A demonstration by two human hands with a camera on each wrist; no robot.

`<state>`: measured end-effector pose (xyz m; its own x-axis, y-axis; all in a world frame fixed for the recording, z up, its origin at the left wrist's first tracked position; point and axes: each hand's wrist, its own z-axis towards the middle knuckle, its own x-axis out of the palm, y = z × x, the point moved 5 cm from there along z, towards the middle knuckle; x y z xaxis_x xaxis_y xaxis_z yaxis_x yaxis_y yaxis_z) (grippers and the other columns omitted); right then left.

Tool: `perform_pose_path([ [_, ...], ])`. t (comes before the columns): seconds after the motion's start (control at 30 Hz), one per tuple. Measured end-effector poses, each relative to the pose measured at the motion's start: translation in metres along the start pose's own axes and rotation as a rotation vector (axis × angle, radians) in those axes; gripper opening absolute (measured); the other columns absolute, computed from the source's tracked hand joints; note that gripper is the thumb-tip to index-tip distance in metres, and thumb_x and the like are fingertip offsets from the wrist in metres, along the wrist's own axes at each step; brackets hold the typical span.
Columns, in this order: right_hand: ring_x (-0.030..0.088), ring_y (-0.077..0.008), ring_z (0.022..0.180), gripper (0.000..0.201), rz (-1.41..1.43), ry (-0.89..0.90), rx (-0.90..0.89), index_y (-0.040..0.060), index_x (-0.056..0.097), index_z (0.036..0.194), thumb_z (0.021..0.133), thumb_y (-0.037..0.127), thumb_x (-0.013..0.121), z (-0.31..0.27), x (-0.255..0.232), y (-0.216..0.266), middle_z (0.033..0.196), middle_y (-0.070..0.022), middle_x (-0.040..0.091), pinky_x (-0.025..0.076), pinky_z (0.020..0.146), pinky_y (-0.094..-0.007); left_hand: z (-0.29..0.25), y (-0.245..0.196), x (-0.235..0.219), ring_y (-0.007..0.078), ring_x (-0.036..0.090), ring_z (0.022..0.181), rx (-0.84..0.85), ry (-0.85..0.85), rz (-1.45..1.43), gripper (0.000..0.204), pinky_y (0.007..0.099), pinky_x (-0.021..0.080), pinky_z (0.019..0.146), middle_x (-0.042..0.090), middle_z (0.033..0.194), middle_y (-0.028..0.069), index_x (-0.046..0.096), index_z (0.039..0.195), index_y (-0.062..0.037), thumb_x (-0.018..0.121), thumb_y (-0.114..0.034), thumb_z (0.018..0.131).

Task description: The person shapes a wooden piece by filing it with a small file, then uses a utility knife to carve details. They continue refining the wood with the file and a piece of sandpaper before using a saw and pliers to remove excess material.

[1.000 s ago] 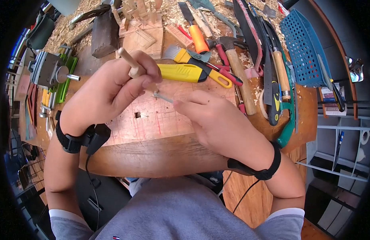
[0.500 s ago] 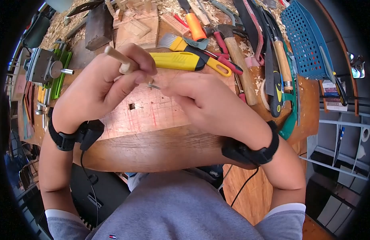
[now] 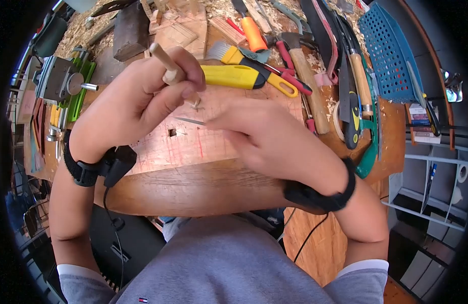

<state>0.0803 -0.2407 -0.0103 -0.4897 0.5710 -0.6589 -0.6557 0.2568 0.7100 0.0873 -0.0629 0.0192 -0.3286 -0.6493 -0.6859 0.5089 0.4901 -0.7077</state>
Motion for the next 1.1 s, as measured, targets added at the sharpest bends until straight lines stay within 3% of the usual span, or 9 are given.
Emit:
perform_pose_path([
  [0.13,0.065,-0.0318,0.082,0.027,-0.025,0.048,0.145,0.0021,0.071,0.103,0.080,-0.005,0.060,-0.016,-0.022,0.005,0.088,-0.0135,0.066,0.052,0.074,-0.0394,-0.001,0.005,0.001,0.0119,0.058,0.077,-0.049,0.002,-0.039,0.012,0.0270,0.050,0.071,0.061,0.095,0.0058,0.056,0.106,0.0011,0.054,-0.009,0.102],
  [0.3,0.062,-0.0297,0.082,0.032,-0.256,-0.003,-0.015,0.0055,0.071,0.105,0.075,-0.006,0.062,-0.013,-0.016,0.001,0.087,-0.0098,0.060,0.052,0.070,-0.0384,0.009,0.012,-0.004,0.0080,0.058,0.077,-0.165,-0.021,-0.111,0.016,0.0249,0.052,0.070,0.063,0.091,0.0024,0.056,0.109,-0.0010,0.052,-0.015,0.104],
  [0.37,0.061,-0.0290,0.080,0.036,-0.291,0.004,-0.037,0.0035,0.070,0.107,0.075,-0.008,0.060,-0.010,-0.013,0.001,0.089,-0.0109,0.060,0.051,0.069,-0.0365,0.015,0.017,-0.005,0.0077,0.059,0.076,-0.287,-0.005,-0.188,0.019,0.0248,0.053,0.069,0.064,0.089,0.0016,0.057,0.110,-0.0018,0.052,-0.019,0.105],
  [0.53,0.062,-0.0297,0.080,0.040,-0.346,0.032,-0.050,0.0019,0.069,0.112,0.075,-0.010,0.060,-0.010,-0.016,0.002,0.091,-0.0130,0.060,0.050,0.069,-0.0350,0.024,0.022,-0.007,0.0067,0.060,0.070,-0.328,-0.008,-0.159,0.022,0.0236,0.052,0.064,0.064,0.086,0.0012,0.058,0.107,-0.0026,0.052,-0.024,0.105],
  [0.6,0.062,-0.0306,0.082,0.035,-0.300,-0.031,0.019,0.0069,0.069,0.109,0.076,-0.004,0.064,-0.012,-0.018,0.001,0.088,-0.0105,0.059,0.052,0.069,-0.0379,0.030,0.024,-0.004,0.0064,0.060,0.067,-0.341,-0.010,-0.173,0.023,0.0228,0.052,0.062,0.064,0.084,0.0009,0.058,0.106,-0.0028,0.052,-0.025,0.105],
  [0.77,0.062,-0.0310,0.082,0.037,-0.263,-0.060,0.070,0.0073,0.069,0.111,0.077,-0.005,0.063,-0.023,-0.026,0.003,0.090,-0.0123,0.058,0.052,0.069,-0.0374,0.030,0.030,-0.005,0.0066,0.060,0.058,-0.403,-0.070,-0.287,0.031,0.0207,0.050,0.054,0.063,0.077,0.0010,0.058,0.095,-0.0027,0.051,-0.031,0.106],
  [0.97,0.062,-0.0295,0.083,0.037,-0.320,-0.052,0.001,0.0060,0.070,0.111,0.077,-0.008,0.061,-0.017,-0.017,-0.004,0.092,-0.0120,0.058,0.051,0.071,-0.0357,0.024,0.041,-0.005,0.0062,0.061,0.058,-0.450,-0.156,-0.348,0.036,0.0200,0.051,0.054,0.064,0.076,0.0008,0.059,0.093,-0.0033,0.049,-0.035,0.106],
  [1.1,0.060,-0.0291,0.083,0.041,-0.342,-0.027,-0.018,0.0047,0.070,0.111,0.075,-0.012,0.059,-0.007,-0.017,-0.002,0.090,-0.0119,0.058,0.050,0.073,-0.0351,0.026,0.040,-0.004,0.0061,0.061,0.058,-0.440,-0.102,-0.365,0.033,0.0200,0.051,0.055,0.064,0.078,0.0005,0.058,0.095,-0.0039,0.049,-0.034,0.106],
])
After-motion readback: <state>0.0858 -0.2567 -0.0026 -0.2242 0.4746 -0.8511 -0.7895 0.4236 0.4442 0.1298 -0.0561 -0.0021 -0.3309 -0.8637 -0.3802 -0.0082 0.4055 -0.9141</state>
